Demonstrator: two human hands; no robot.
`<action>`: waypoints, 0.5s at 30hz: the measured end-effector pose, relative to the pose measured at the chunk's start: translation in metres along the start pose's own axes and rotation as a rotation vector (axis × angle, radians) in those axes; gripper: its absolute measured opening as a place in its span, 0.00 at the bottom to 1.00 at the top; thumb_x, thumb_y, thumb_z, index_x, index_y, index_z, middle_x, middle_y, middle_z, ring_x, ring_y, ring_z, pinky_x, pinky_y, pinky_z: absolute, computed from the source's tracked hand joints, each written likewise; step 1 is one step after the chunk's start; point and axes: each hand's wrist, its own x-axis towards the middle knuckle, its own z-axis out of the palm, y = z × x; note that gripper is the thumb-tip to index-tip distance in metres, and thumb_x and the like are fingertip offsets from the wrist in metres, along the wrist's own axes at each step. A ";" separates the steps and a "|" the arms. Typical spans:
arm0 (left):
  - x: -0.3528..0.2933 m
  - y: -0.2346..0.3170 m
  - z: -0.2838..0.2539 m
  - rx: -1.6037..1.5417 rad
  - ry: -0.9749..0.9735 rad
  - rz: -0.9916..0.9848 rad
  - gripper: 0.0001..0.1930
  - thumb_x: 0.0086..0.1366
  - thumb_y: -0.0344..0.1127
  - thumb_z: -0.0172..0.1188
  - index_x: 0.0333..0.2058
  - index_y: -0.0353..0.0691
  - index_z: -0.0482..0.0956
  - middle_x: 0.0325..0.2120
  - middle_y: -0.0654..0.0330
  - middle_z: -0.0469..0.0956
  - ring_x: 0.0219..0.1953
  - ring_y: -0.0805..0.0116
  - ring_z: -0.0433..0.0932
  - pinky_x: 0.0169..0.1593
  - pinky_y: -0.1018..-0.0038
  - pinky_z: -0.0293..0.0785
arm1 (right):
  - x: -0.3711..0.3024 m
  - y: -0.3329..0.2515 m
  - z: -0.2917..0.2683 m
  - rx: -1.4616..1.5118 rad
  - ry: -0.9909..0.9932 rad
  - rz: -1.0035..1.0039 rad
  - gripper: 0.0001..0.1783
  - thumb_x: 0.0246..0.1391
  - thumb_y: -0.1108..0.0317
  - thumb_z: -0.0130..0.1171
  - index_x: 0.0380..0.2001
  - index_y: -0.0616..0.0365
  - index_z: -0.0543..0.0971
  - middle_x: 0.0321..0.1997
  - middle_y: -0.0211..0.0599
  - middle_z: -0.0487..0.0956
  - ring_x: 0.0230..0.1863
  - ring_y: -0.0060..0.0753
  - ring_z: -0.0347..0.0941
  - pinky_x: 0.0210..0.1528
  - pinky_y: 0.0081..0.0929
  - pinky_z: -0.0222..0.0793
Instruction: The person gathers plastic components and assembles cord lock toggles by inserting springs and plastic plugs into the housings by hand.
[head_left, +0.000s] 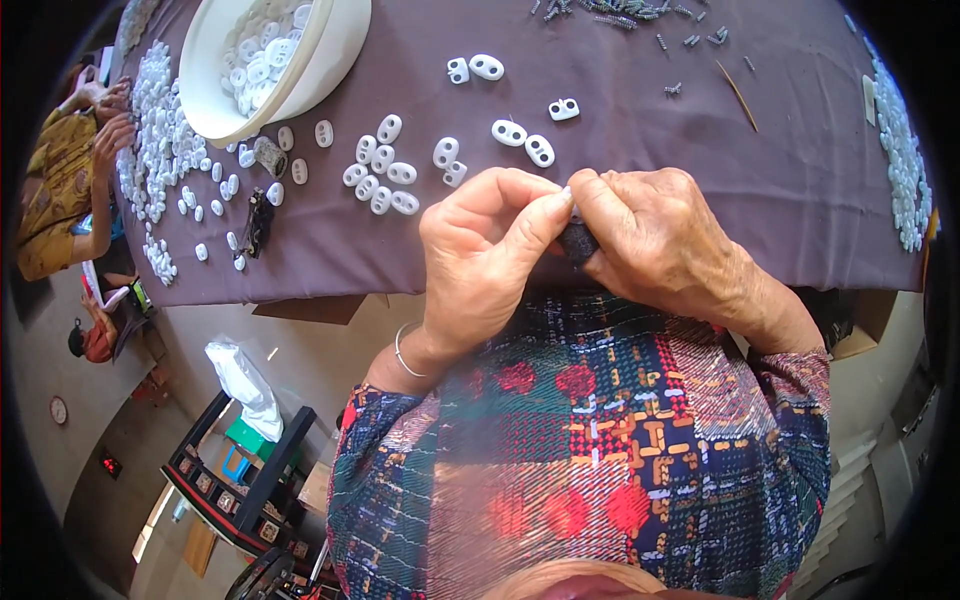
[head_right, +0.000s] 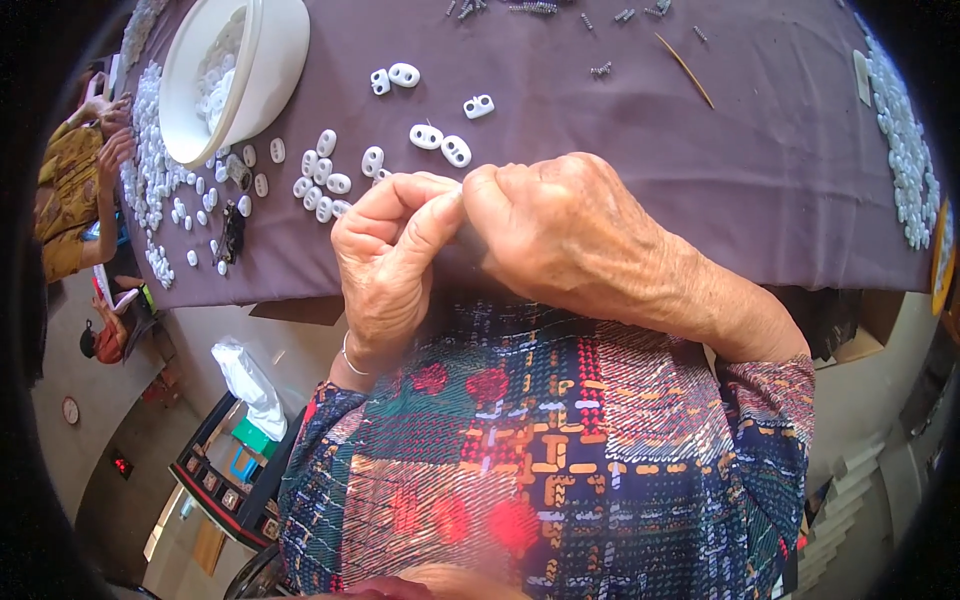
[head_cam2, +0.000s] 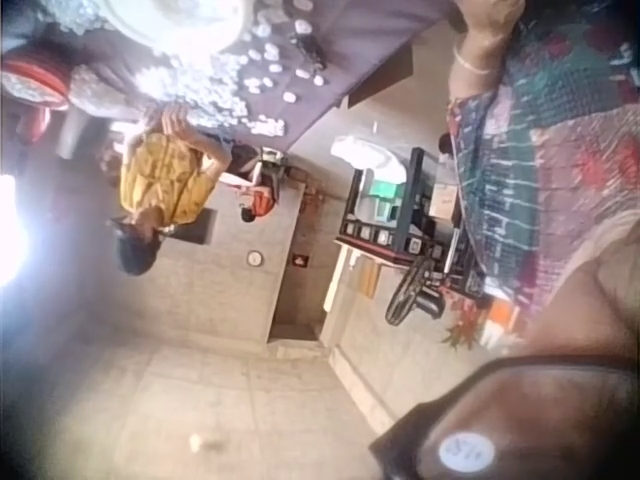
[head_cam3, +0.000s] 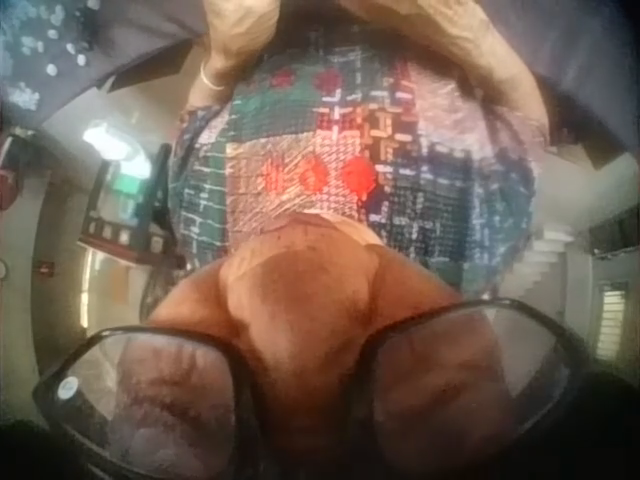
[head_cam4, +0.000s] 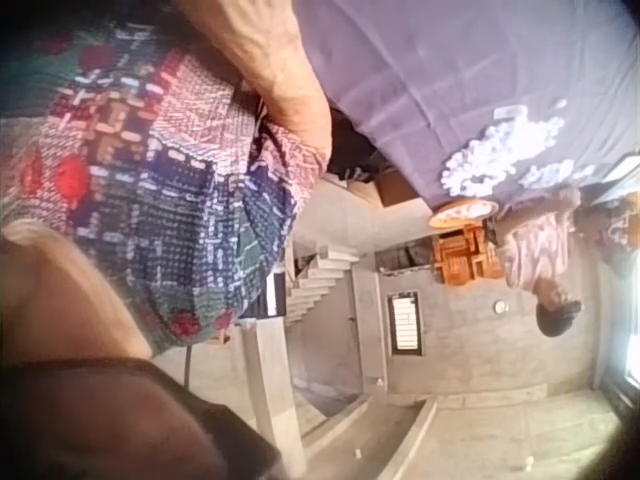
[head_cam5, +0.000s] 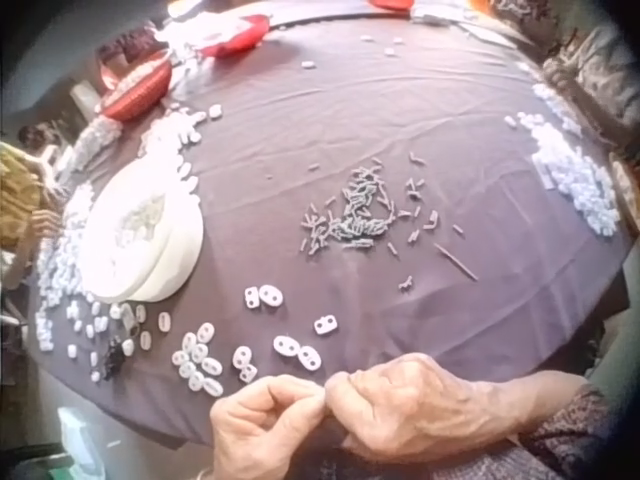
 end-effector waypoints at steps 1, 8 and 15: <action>0.000 0.000 0.000 -0.022 0.003 -0.012 0.05 0.60 0.27 0.56 0.32 0.30 0.75 0.25 0.62 0.76 0.28 0.80 0.72 0.32 0.84 0.70 | 0.001 0.001 -0.001 0.002 -0.002 -0.002 0.12 0.35 0.75 0.58 0.25 0.65 0.68 0.14 0.38 0.67 0.16 0.39 0.69 0.17 0.32 0.64; 0.004 -0.002 0.002 -0.020 0.029 0.034 0.05 0.60 0.26 0.55 0.31 0.30 0.75 0.26 0.63 0.76 0.28 0.80 0.72 0.33 0.84 0.70 | 0.006 0.005 -0.001 -0.008 0.031 -0.036 0.12 0.34 0.76 0.59 0.25 0.65 0.68 0.14 0.38 0.66 0.16 0.39 0.68 0.16 0.31 0.64; 0.007 -0.004 0.002 -0.017 0.031 0.053 0.04 0.60 0.26 0.55 0.32 0.30 0.75 0.26 0.63 0.76 0.28 0.81 0.72 0.34 0.84 0.70 | 0.009 0.007 -0.004 -0.001 0.029 -0.016 0.11 0.35 0.76 0.58 0.24 0.64 0.68 0.14 0.38 0.67 0.16 0.39 0.68 0.16 0.31 0.63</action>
